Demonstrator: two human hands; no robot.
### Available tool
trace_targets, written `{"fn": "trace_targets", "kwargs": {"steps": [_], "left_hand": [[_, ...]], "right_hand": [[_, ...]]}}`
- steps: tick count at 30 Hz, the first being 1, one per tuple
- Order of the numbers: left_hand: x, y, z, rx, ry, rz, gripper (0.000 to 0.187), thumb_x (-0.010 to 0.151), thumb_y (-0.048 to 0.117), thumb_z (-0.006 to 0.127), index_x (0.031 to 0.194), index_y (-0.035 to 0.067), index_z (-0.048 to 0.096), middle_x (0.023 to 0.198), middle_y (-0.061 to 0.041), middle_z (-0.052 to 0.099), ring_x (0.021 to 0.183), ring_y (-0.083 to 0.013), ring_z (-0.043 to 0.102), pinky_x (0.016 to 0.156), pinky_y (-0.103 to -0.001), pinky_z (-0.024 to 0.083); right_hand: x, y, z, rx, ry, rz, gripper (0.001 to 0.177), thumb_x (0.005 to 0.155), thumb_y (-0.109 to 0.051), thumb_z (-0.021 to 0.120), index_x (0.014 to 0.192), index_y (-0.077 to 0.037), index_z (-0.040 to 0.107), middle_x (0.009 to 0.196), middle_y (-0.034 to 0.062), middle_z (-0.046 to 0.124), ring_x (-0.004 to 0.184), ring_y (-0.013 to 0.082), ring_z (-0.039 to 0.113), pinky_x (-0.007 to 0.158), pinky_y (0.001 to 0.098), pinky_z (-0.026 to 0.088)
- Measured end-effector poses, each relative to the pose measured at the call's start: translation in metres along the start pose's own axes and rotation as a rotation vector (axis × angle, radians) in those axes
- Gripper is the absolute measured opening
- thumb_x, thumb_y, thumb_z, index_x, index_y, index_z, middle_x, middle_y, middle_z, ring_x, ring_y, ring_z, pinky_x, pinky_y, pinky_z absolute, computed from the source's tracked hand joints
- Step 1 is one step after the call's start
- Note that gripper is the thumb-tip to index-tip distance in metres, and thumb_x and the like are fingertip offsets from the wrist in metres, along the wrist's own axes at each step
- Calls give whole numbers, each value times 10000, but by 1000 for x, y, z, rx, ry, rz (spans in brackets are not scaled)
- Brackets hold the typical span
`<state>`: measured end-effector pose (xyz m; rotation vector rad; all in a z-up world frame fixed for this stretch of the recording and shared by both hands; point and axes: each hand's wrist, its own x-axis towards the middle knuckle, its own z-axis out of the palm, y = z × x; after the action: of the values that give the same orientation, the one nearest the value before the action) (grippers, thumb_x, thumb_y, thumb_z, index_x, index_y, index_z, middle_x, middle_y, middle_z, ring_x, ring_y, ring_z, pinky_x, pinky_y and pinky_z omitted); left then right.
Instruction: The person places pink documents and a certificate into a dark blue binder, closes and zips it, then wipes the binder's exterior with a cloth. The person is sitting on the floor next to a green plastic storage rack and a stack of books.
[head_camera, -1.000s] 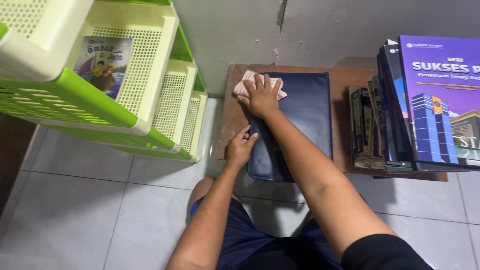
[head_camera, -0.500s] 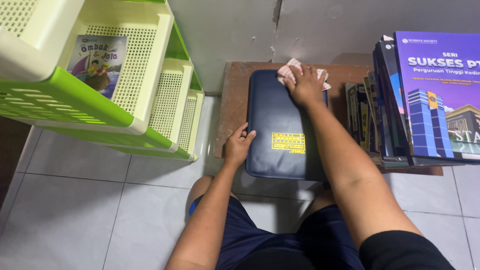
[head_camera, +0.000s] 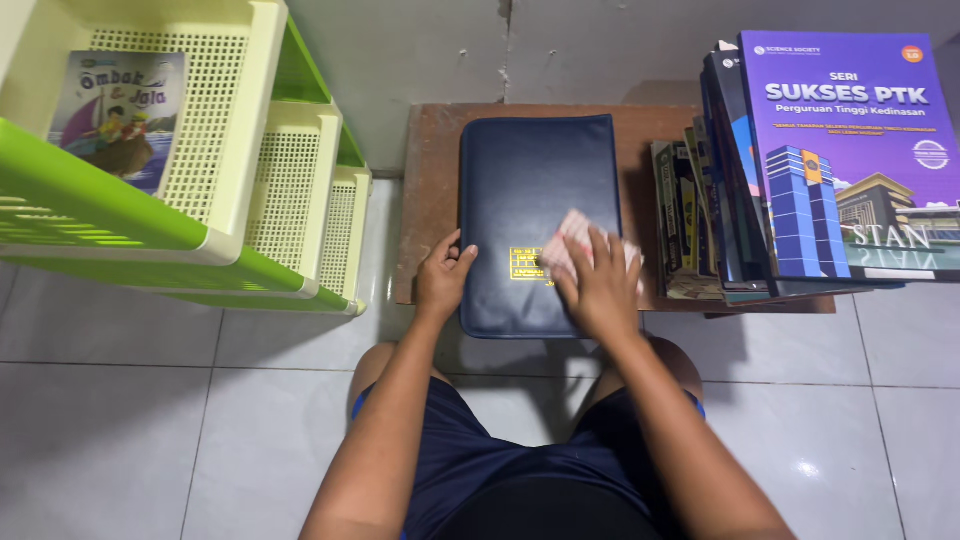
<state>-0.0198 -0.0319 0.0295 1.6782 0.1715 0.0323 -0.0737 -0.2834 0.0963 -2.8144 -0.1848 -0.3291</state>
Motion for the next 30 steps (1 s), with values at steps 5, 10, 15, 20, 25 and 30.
{"fn": "trace_targets", "kwargs": {"steps": [5,10,15,20,25,30], "left_hand": [[1,2,-2,5,-8,6,529,945,196,746,1400,-26,590,850,19,638,716,-31,598,637,-188,492],[1,-12,-1,-89,-34,7,506,947,157,742,1390,-35,592,875,14,647,728,-32,599,640,-192,501],[14,-34,-2,-110,-19,66,449,958,135,732,1362,-24,617,853,12,660,766,-26,626,669,-190,515],[20,-43,-9,-33,-31,33,363,986,146,654,1333,37,657,901,8,747,816,-30,661,674,-208,530],[16,-36,-14,90,-11,56,358,1003,164,673,1340,43,674,885,-36,738,790,-66,646,710,-223,534],[12,-30,-11,-54,-64,84,411,998,183,666,1372,17,644,917,-5,721,805,-43,659,724,-202,537]], "right_hand": [[-61,-18,-19,26,-34,6,567,921,-444,624,1431,-200,568,1568,175,419,1468,435,325,1139,725,202],[-61,-32,-7,9,-34,-63,558,921,-438,661,1428,-224,569,1564,174,401,1456,453,308,1138,742,159],[-43,-94,17,158,-30,-186,570,907,-407,683,1430,-217,558,1546,181,404,1436,461,320,1104,768,165],[-37,-122,27,170,15,-237,545,930,-369,674,1428,-182,553,1551,190,415,1451,461,332,1113,772,191],[-12,-102,32,166,68,-237,514,957,-329,664,1439,-181,567,1527,200,440,1438,459,352,1126,768,199],[57,-83,58,129,129,-155,513,948,-332,670,1439,-210,583,1528,188,452,1427,469,356,1113,765,189]]}}
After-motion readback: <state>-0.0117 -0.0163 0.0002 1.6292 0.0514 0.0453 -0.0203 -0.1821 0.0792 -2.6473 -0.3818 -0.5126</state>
